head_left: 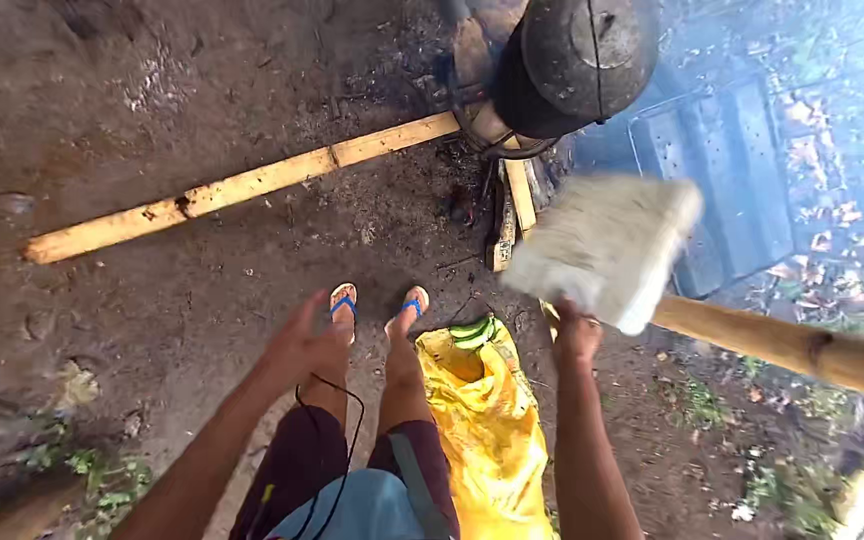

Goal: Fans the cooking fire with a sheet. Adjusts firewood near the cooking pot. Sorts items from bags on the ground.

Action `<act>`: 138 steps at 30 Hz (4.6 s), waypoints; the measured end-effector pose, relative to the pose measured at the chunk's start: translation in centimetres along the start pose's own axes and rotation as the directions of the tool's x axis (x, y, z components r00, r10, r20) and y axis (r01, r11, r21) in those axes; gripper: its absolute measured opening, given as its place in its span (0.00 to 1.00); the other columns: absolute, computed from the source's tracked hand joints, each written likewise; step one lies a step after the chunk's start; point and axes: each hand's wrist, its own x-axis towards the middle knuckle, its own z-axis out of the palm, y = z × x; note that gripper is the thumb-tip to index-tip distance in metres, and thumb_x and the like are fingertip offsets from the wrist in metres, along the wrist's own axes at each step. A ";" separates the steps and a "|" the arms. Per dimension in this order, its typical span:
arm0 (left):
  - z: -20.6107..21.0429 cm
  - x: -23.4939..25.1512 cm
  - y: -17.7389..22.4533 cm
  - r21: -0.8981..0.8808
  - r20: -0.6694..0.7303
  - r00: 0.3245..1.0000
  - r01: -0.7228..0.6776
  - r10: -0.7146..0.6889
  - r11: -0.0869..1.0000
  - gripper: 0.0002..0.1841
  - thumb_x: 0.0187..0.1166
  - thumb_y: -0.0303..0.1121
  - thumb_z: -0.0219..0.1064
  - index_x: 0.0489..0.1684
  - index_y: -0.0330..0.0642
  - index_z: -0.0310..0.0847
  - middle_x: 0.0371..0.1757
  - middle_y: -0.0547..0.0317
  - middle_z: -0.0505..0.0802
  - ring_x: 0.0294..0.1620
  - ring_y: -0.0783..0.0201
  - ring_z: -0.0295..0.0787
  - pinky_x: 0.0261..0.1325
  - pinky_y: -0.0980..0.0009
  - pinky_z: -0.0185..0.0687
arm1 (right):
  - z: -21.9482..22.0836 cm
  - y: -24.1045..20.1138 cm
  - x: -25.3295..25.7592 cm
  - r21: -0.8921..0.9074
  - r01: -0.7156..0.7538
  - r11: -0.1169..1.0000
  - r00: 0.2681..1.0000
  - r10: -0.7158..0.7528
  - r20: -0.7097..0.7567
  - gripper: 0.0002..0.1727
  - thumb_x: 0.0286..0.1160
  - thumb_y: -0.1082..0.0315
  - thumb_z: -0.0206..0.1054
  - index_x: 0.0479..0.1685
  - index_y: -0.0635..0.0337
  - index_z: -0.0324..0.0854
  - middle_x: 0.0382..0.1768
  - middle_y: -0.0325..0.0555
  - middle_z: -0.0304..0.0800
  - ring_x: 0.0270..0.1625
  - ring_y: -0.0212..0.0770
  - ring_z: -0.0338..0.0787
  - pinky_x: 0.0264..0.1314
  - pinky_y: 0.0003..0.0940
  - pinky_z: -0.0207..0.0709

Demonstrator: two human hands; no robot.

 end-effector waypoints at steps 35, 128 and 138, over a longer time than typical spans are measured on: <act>22.4 23.9 18.5 0.463 -0.219 0.976 0.122 -0.020 0.878 0.25 0.96 0.38 0.49 0.79 0.24 0.68 0.65 0.26 0.87 0.70 0.35 0.85 0.75 0.42 0.75 | 0.8 5.5 18.3 -0.510 0.150 0.847 0.864 0.138 0.484 0.27 0.96 0.57 0.49 0.71 0.75 0.77 0.59 0.73 0.88 0.65 0.68 0.88 0.71 0.65 0.76; 7.2 8.5 8.2 -0.284 -0.312 0.936 0.073 -0.164 0.956 0.30 0.96 0.48 0.31 0.76 0.34 0.70 0.26 0.62 0.90 0.22 0.70 0.87 0.31 0.71 0.88 | 12.3 3.5 1.1 0.023 0.633 0.774 0.390 -0.344 0.854 0.17 0.75 0.77 0.67 0.60 0.59 0.93 0.54 0.52 0.98 0.57 0.48 0.97 0.64 0.53 0.88; -2.8 -2.1 -8.1 -0.276 -0.450 0.852 0.154 -0.269 0.949 0.22 0.94 0.39 0.48 0.75 0.32 0.71 0.33 0.57 0.91 0.28 0.71 0.90 0.38 0.70 0.89 | -3.7 5.5 7.9 -0.454 -0.211 0.865 0.903 -0.005 -0.430 0.28 0.84 0.61 0.65 0.76 0.73 0.74 0.68 0.74 0.83 0.71 0.68 0.84 0.75 0.63 0.73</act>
